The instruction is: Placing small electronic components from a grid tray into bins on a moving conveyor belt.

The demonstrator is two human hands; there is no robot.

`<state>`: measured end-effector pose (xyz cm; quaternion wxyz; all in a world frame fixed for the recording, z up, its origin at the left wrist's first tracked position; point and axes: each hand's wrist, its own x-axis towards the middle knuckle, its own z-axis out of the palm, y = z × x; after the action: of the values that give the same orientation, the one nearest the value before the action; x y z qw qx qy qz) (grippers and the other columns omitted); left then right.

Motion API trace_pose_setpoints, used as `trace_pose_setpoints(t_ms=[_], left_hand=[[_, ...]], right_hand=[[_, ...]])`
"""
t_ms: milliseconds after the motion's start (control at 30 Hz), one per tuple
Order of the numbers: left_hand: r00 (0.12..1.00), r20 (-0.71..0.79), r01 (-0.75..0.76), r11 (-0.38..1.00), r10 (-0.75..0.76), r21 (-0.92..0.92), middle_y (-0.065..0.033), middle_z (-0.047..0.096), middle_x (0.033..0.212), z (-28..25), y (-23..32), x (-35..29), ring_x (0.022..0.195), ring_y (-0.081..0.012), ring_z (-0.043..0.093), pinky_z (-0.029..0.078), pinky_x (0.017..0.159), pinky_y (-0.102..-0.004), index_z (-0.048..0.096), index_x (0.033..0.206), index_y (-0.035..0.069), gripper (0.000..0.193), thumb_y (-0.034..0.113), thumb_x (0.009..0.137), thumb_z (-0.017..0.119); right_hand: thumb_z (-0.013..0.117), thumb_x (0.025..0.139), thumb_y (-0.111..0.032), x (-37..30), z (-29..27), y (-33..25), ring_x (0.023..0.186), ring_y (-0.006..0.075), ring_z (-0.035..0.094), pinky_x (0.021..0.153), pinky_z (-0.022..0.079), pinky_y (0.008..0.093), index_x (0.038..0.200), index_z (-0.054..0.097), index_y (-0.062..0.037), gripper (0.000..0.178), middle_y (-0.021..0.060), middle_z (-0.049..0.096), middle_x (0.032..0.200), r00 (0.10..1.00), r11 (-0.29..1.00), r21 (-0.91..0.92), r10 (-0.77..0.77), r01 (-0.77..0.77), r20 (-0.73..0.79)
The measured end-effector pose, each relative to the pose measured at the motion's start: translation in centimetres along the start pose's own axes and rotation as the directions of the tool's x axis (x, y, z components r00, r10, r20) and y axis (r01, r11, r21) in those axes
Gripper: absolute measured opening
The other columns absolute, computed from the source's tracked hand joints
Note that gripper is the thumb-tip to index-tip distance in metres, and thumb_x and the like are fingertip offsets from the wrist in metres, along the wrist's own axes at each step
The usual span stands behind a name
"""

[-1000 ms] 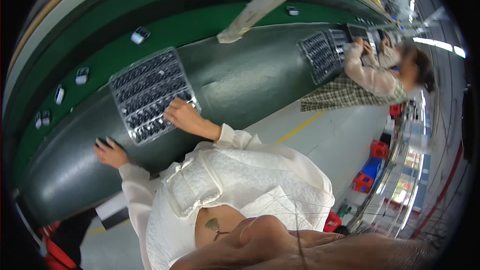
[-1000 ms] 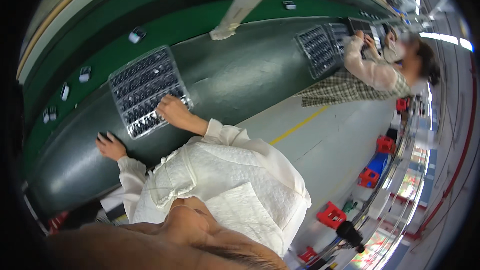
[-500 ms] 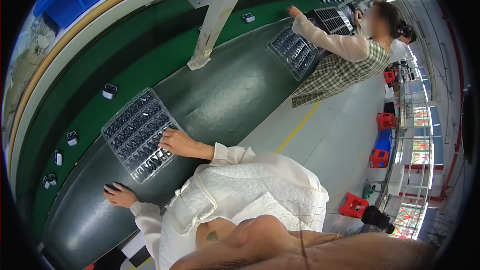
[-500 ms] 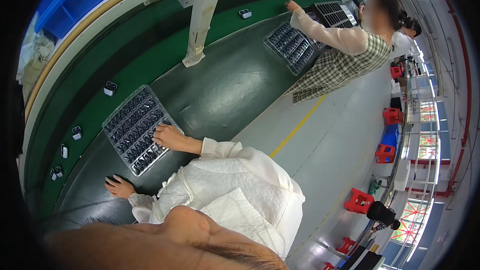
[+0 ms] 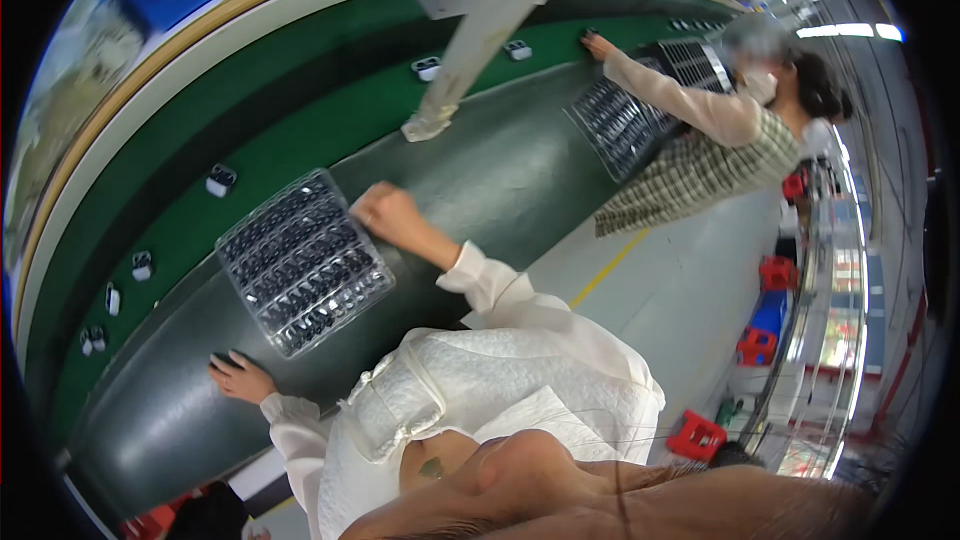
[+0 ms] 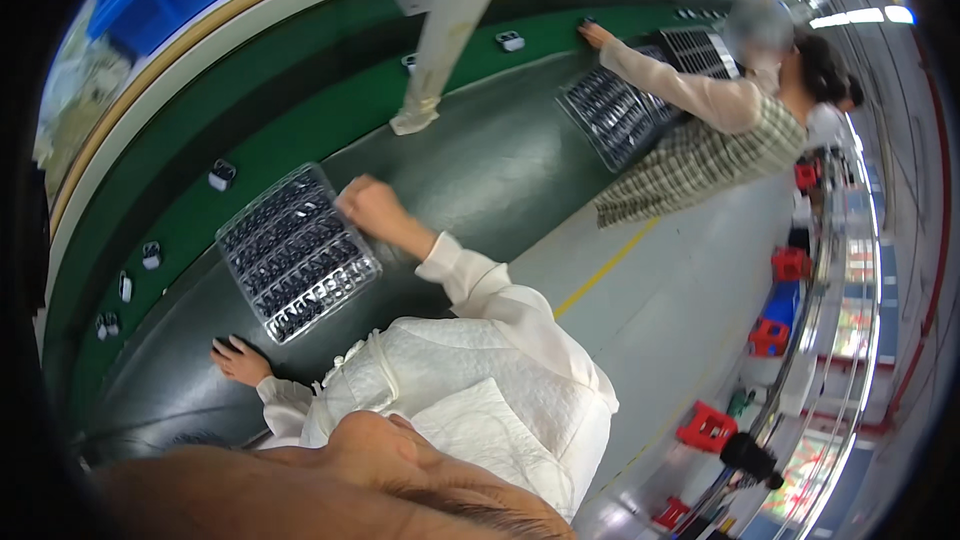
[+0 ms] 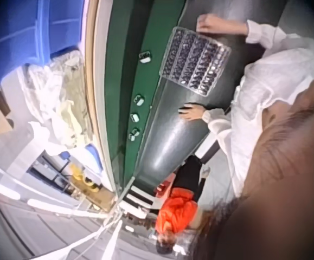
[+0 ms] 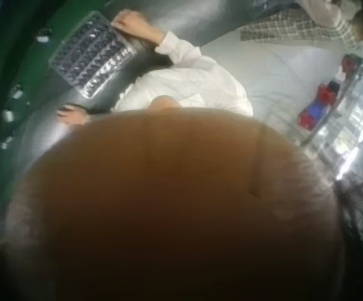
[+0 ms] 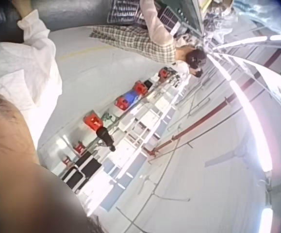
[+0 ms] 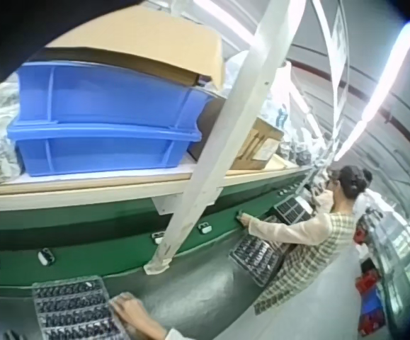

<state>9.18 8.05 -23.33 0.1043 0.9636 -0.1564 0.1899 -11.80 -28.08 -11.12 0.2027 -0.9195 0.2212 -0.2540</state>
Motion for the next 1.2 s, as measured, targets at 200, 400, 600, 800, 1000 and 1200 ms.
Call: trace_pose_setpoints(t_ms=[200, 400, 600, 800, 1000, 1200], left_hand=[[1.000, 0.010, 0.027, 1.000, -0.027, -0.004, -0.0188, 0.042, 0.133, -0.9, 0.1, 0.7, 0.121, -0.0337, 0.042, 0.031, 0.100, -0.0448, 0.044, 0.129, 0.006, 0.045, 0.032, 0.093, 0.047], [0.996, 0.072, 0.054, 0.998, -0.053, -0.018, -0.0206, 0.042, 0.133, -3.0, 0.6, 1.0, 0.120, -0.0350, 0.043, 0.034, 0.098, -0.0449, 0.045, 0.129, 0.006, 0.043, 0.028, 0.092, 0.049], [0.996, 0.082, 0.023, 0.999, -0.027, 0.040, -0.0168, 0.041, 0.136, -2.4, -0.1, 0.7, 0.123, -0.0320, 0.041, 0.033, 0.099, -0.0428, 0.041, 0.133, 0.008, 0.048, 0.038, 0.095, 0.042], [0.995, 0.100, 0.018, 0.995, -0.028, 0.095, -0.0140, 0.040, 0.137, -2.5, -0.8, 0.7, 0.124, -0.0304, 0.040, 0.031, 0.100, -0.0422, 0.039, 0.135, 0.009, 0.050, 0.041, 0.096, 0.038], [0.993, 0.120, 0.001, 0.990, -0.018, 0.142, -0.0140, 0.041, 0.136, -2.2, -0.7, 1.1, 0.124, -0.0303, 0.040, 0.032, 0.100, -0.0421, 0.039, 0.134, 0.007, 0.050, 0.039, 0.096, 0.038], [0.991, 0.129, 0.000, 0.993, -0.015, 0.117, -0.0144, 0.041, 0.135, -2.3, 0.1, 1.4, 0.124, -0.0302, 0.041, 0.032, 0.099, -0.0421, 0.040, 0.134, 0.007, 0.050, 0.039, 0.096, 0.038]], right_hand=[[0.059, 0.081, -0.018, 9.1, -1.3, 7.2, 0.076, 0.0354, 0.057, 0.067, 0.046, 0.0452, 0.072, 0.060, -0.0020, 0.019, 0.0176, 0.058, 0.076, 0.967, 0.976, -0.061, 0.195, -0.208, -0.166], [0.058, 0.077, -0.014, 16.4, 1.8, 15.9, 0.091, 0.0305, 0.056, 0.072, 0.049, 0.0383, 0.089, 0.062, -0.0037, 0.015, 0.0145, 0.060, 0.093, 0.887, 0.661, -0.596, 0.395, -0.455, -0.239], [0.058, 0.077, -0.012, 17.6, 4.5, 19.4, 0.092, 0.0292, 0.055, 0.075, 0.051, 0.0348, 0.091, 0.064, -0.0047, 0.017, 0.0120, 0.059, 0.096, 0.737, 0.488, -0.587, 0.598, -0.646, -0.314], [0.058, 0.077, -0.009, 18.0, 4.0, 19.1, 0.092, 0.0323, 0.060, 0.075, 0.052, 0.0376, 0.085, 0.068, -0.0052, 0.012, 0.0148, 0.063, 0.097, 0.735, 0.628, -0.419, 0.657, -0.656, -0.165], [0.072, 0.069, -0.024, 19.3, 4.4, 20.5, 0.082, 0.0306, 0.065, 0.074, 0.053, 0.0395, 0.082, 0.065, -0.0015, 0.027, 0.0168, 0.066, 0.088, 0.771, 0.714, -0.479, 0.627, -0.511, 0.112], [0.071, 0.070, -0.019, 19.3, 5.2, 19.1, 0.083, 0.0345, 0.064, 0.073, 0.054, 0.0394, 0.082, 0.063, -0.0036, 0.021, 0.0182, 0.065, 0.090, 0.790, 0.709, -0.451, 0.613, -0.542, 0.013]])
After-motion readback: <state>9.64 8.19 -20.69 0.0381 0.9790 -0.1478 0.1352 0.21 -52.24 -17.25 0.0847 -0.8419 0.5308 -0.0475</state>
